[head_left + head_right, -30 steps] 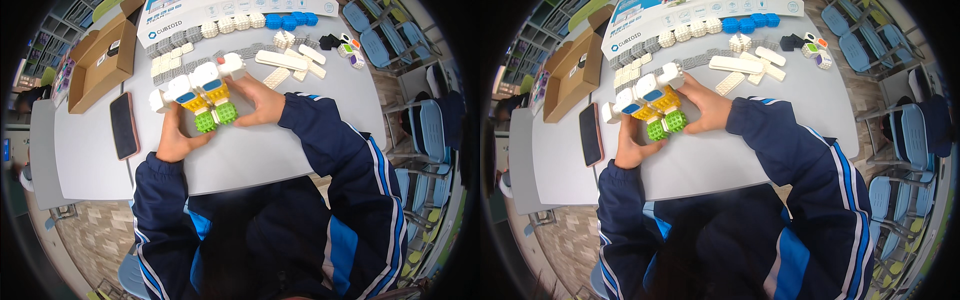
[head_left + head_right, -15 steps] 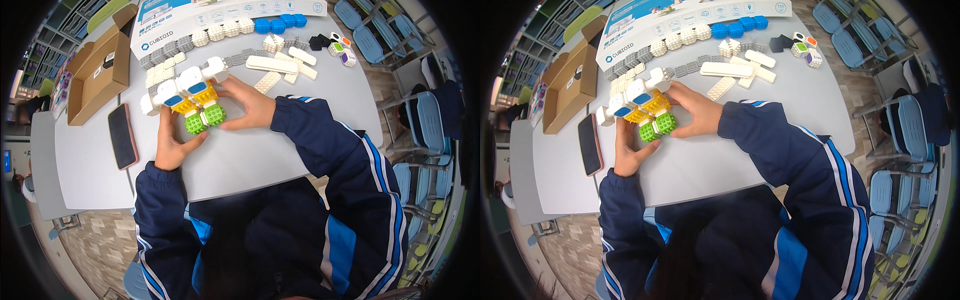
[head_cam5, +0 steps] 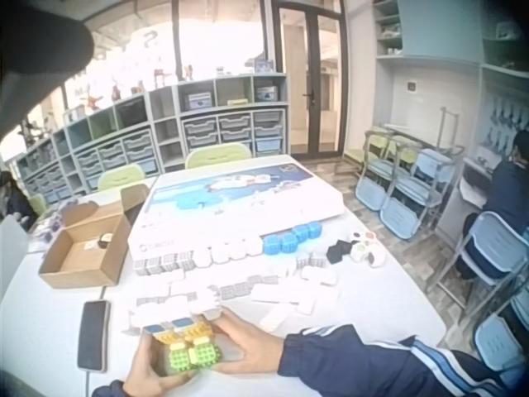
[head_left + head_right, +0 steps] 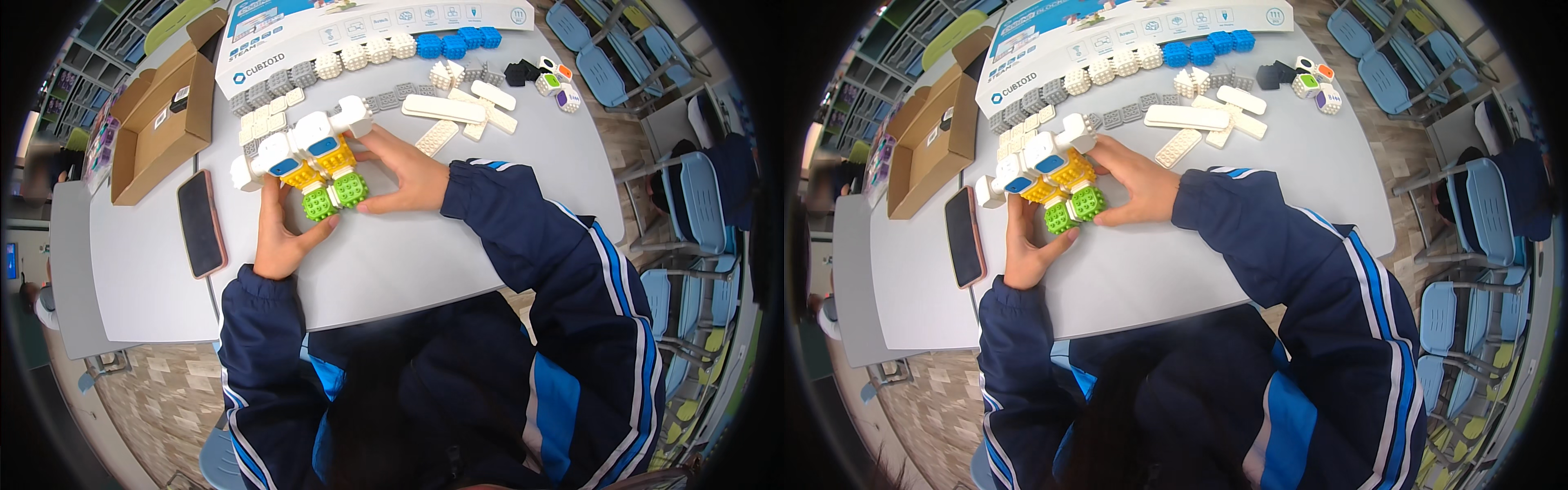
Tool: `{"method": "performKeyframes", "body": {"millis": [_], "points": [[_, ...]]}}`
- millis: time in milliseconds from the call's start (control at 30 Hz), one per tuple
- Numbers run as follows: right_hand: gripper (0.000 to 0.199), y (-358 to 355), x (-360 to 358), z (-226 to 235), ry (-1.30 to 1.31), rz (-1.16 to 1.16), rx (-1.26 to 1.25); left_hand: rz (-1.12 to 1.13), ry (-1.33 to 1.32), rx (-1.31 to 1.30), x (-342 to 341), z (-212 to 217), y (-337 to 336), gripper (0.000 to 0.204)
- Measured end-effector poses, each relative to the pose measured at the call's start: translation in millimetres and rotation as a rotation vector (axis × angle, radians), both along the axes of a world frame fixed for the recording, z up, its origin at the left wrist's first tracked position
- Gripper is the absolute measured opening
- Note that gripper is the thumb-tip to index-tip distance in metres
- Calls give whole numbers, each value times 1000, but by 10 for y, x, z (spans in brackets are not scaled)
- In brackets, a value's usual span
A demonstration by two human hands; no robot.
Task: The person assembles a small robot-like structure using colorful interlocking blocks. They connect green, yellow, and white pieces to form a body, then add blue and white components to create additional sections, arranging them on a white table.
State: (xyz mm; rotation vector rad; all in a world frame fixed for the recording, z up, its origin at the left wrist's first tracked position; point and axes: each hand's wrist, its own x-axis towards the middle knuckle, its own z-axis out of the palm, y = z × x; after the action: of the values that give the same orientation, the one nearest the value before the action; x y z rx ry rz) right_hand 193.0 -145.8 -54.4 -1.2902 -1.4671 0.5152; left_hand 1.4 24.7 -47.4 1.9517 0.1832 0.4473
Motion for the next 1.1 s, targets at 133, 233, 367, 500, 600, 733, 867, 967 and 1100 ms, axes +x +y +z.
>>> {"method": "performKeyframes", "body": {"millis": [133, 233, 367, 500, 600, 733, 867, 967, 1100], "points": [[114, 8, 8, -70, -44, -47, 24, 55, -72, 66, -6, -48, -25, 108], [127, -10, -15, 2, 80, -50, -40, 60, -67, 88, -17, -67, -6, 110], [131, -3, 38, -45, -75, -37, -118, 104, -73, 173, -26, -75, 7, 108], [114, -13, 14, -26, -213, -87, -74, 110, -20, 173, -36, -57, -7, 101], [104, -39, -10, 47, -166, -54, -107, 38, -9, 74, -1, -8, -6, 99], [94, -299, 28, 54, -318, -314, 97, 104, -44, 107, -13, -116, 24, 102], [30, -729, 310, 327, -477, -791, 198, 102, -18, 105, -75, -110, 14, 103], [26, -1037, 738, 316, -717, -1149, 135, 108, -7, 111, -95, -101, -13, 102], [24, -1277, 1115, -11, -479, -1224, -125, 96, -30, 125, -100, -95, -10, 102]]}}
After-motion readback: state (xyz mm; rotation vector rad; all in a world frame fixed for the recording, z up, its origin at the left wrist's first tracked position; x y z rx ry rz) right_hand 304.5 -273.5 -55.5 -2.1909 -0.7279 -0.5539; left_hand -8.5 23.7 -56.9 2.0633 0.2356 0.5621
